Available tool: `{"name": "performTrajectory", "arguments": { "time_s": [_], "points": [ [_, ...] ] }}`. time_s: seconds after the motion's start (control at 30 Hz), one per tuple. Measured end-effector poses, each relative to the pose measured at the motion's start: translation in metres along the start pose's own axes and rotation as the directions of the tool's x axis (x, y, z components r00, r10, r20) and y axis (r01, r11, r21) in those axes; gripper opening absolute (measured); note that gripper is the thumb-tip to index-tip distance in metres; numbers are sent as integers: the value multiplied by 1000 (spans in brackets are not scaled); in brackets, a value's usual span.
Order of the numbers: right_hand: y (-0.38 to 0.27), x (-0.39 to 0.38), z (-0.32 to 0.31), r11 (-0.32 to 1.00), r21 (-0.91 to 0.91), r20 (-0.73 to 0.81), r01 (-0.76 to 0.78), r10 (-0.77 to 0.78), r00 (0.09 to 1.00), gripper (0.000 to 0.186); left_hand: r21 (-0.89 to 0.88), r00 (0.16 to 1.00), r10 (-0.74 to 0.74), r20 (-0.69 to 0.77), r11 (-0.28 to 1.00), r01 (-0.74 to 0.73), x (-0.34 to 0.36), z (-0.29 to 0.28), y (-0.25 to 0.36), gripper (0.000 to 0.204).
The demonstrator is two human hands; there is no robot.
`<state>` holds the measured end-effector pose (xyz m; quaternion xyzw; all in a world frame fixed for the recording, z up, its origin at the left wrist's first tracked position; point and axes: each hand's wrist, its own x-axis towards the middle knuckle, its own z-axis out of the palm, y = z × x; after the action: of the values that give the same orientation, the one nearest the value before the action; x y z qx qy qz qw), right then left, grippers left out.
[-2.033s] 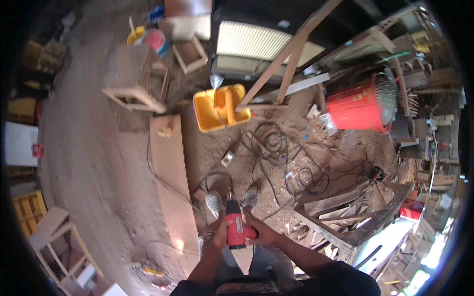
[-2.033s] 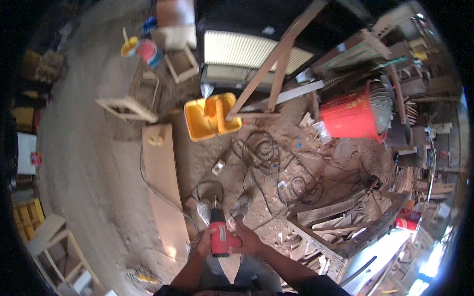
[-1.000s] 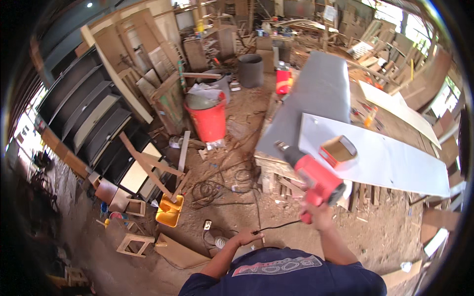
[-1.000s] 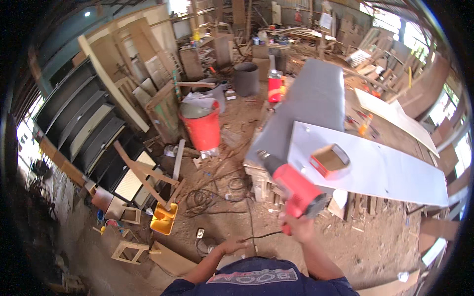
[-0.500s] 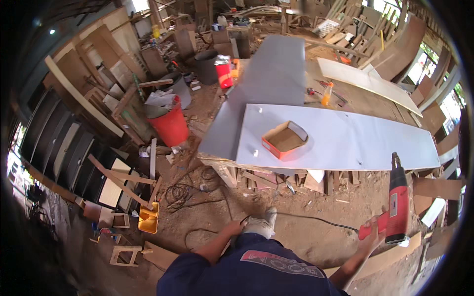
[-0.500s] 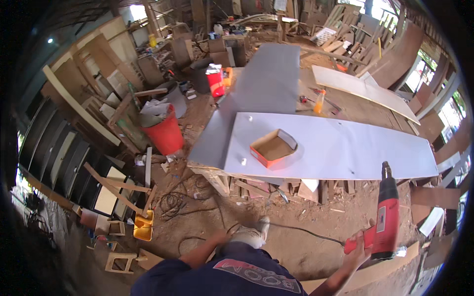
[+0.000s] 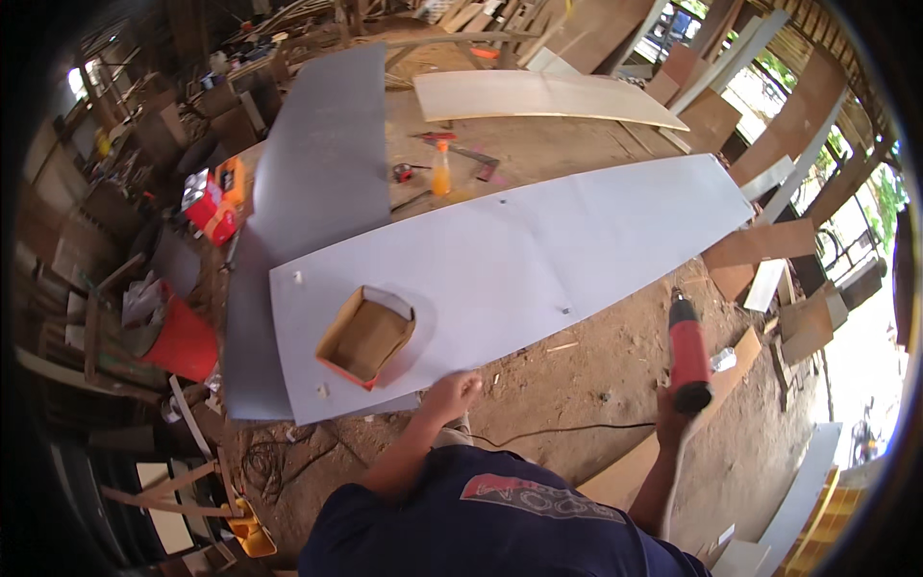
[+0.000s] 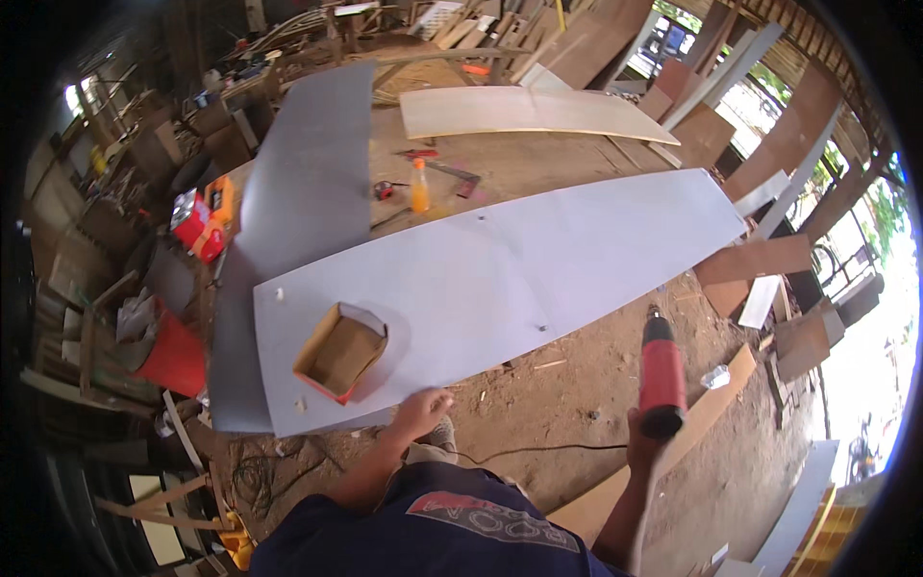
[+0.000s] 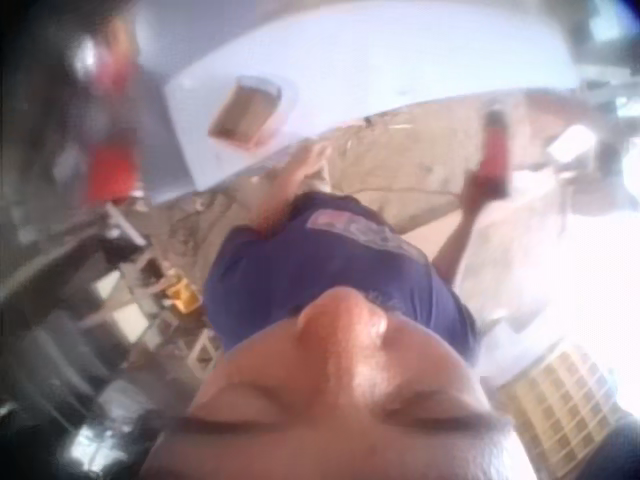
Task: The person applies a strip of material to the edge of a board, heating it with a heat gun and pressing it down with a block of wood.
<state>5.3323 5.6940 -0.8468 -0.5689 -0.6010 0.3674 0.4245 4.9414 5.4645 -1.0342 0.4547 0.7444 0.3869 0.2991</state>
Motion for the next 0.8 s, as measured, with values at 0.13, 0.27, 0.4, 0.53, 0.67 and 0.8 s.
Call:
{"name": "performTrajectory", "arguments": {
  "time_s": [0.13,0.27,0.4,0.53,0.67,0.8],
  "points": [
    [14,34,18,951,-270,51,153,-145,988,31,299,812,297,-502,941,-159,60,-71,46,29],
    [15,80,62,909,-321,104,265,-244,964,47,448,803,100,-588,867,220,82,-115,23,61],
    [32,155,109,819,-512,195,261,-185,963,58,300,785,-263,-561,819,489,97,-108,-1,80],
    [63,252,181,760,-542,318,358,-209,925,64,338,867,-55,-495,907,250,118,-76,14,57],
    [87,332,236,632,-607,350,482,-332,876,67,430,871,103,-480,893,131,163,-20,100,28],
    [86,354,267,676,-563,497,475,-183,848,75,382,874,109,-474,919,93,182,18,164,20]
  ]
}}
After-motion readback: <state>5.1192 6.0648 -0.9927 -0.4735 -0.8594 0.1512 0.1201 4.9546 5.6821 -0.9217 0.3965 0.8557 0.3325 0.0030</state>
